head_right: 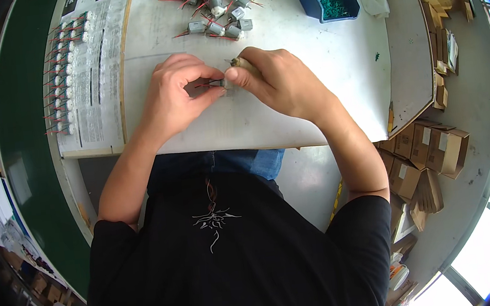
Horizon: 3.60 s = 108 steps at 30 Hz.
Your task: Assemble small mechanical components at a workbench.
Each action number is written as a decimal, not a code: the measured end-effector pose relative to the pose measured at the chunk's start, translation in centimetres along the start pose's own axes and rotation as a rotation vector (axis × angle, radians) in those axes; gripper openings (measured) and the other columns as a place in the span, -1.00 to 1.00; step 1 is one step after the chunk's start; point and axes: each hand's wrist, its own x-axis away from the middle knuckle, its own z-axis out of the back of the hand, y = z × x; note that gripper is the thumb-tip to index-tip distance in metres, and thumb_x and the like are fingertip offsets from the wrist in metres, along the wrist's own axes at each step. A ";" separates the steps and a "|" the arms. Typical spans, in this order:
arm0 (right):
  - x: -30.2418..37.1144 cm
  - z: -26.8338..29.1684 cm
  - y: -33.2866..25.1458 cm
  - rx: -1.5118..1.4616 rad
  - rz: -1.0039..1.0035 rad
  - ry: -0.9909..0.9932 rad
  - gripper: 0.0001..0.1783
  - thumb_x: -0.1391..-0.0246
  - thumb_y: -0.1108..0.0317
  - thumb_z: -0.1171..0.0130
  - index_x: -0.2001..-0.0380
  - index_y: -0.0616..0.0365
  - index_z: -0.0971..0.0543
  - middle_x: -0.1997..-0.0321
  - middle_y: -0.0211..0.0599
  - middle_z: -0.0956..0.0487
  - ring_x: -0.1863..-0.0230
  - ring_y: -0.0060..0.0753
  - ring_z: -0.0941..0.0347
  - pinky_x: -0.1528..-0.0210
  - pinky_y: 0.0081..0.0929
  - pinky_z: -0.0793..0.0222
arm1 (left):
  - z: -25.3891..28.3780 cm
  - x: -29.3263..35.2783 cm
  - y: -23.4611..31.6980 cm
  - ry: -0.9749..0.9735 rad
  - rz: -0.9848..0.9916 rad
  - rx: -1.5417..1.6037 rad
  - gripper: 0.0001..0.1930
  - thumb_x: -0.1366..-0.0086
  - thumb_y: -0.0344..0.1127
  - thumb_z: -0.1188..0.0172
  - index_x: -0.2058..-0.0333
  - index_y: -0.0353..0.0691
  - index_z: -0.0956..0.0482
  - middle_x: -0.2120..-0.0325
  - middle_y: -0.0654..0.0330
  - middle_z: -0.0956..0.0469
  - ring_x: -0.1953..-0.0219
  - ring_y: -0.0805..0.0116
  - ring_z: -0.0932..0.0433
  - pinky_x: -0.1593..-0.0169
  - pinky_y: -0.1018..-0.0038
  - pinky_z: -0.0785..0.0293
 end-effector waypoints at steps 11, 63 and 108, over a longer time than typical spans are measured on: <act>-0.2 -2.3 1.9 0.448 0.272 0.047 -0.45 -0.51 0.08 -0.04 0.56 0.19 -0.54 0.66 -0.03 -0.54 0.57 0.20 -0.52 0.49 -0.03 -0.44 | -0.1 0.1 -0.3 0.022 0.000 0.007 -0.74 -0.02 -0.51 -0.57 0.26 -0.31 -0.79 0.33 0.11 -0.71 0.19 0.27 -0.69 0.16 0.39 -0.69; -1.2 -2.8 0.5 0.605 0.152 0.007 -0.42 -0.48 0.14 -0.03 0.65 0.19 -0.59 0.70 -0.03 -0.52 0.66 0.15 -0.50 0.58 -0.06 -0.46 | -0.1 0.5 -0.5 0.062 -0.113 -0.059 -0.75 0.00 -0.46 -0.59 0.30 -0.28 -0.79 0.31 0.09 -0.75 0.11 0.15 -0.68 0.03 0.30 -0.62; -1.3 7.4 6.8 0.412 -0.155 0.798 -0.77 -0.25 0.19 -0.37 0.16 0.09 -0.75 0.39 -0.20 -0.69 0.41 -0.23 -0.59 0.25 -0.36 -0.49 | 9.2 -1.7 -2.1 0.070 -0.225 -0.600 -0.80 -0.23 -0.23 -0.47 0.18 -0.09 -0.81 0.21 0.27 -0.76 0.01 0.24 -0.62 -0.05 0.29 -0.52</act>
